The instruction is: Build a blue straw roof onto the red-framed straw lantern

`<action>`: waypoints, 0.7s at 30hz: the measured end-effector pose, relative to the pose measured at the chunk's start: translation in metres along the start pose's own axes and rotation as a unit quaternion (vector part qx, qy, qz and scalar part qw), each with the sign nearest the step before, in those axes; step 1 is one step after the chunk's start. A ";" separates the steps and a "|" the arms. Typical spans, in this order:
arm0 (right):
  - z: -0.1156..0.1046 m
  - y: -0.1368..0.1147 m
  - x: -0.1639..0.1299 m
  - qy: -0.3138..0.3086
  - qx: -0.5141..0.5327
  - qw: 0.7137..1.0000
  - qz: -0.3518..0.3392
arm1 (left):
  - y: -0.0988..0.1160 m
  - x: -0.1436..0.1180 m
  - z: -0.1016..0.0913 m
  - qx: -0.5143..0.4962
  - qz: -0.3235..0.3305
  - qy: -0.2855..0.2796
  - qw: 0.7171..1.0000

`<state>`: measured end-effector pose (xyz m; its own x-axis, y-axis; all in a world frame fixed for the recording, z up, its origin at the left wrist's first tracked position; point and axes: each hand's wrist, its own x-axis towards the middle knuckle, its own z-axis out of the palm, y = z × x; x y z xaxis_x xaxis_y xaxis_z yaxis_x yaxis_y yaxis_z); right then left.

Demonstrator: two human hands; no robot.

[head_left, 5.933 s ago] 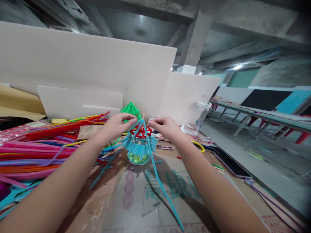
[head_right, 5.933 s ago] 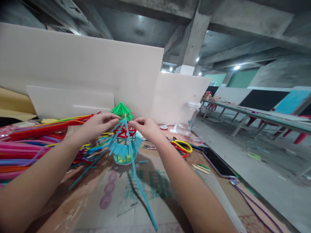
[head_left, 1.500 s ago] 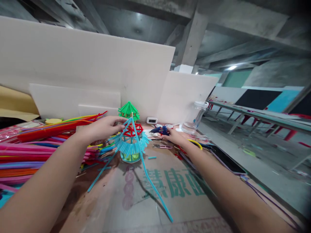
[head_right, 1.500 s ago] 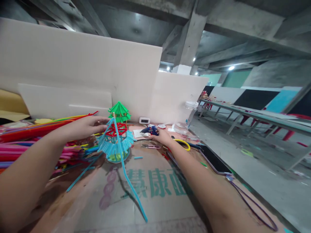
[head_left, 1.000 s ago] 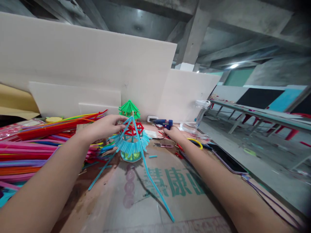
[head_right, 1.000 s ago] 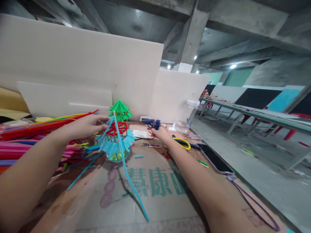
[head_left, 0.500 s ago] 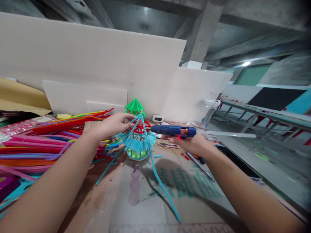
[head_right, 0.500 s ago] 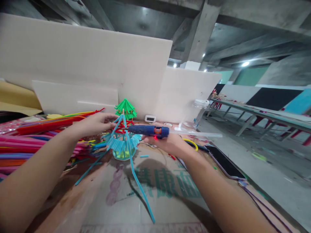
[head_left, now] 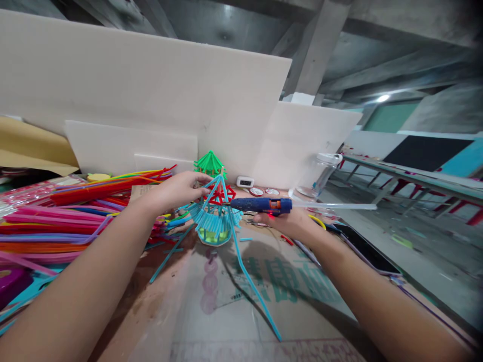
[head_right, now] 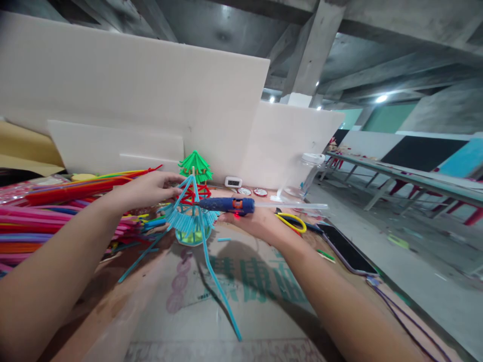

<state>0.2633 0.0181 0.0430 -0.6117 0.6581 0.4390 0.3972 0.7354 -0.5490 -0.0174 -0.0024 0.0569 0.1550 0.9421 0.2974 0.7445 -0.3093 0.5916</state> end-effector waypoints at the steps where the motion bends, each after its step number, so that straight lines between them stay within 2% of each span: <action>1: 0.001 0.001 0.000 0.005 0.001 1.000 0.003 | 0.000 0.000 0.000 0.007 0.010 -0.008 1.000; 3: 0.001 0.005 -0.001 0.011 0.008 1.000 0.011 | 0.001 0.000 -0.001 0.021 0.032 -0.033 0.999; 7: 0.001 0.007 -0.001 0.018 0.005 0.999 0.034 | 0.001 0.000 -0.001 0.025 0.032 -0.033 0.999; 13: 0.002 -0.001 0.002 0.011 0.010 1.000 0.016 | 0.000 0.000 -0.001 0.018 0.031 -0.037 0.999; 21: 0.003 0.001 0.001 0.017 0.013 0.999 0.028 | -0.001 0.001 -0.001 0.007 0.028 -0.030 0.999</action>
<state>0.2609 0.0185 0.0407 -0.5654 0.7035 0.4306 0.4126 0.6932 -0.5909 -0.0183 -0.0015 0.0574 0.2351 0.9293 0.2850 0.7429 -0.3609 0.5638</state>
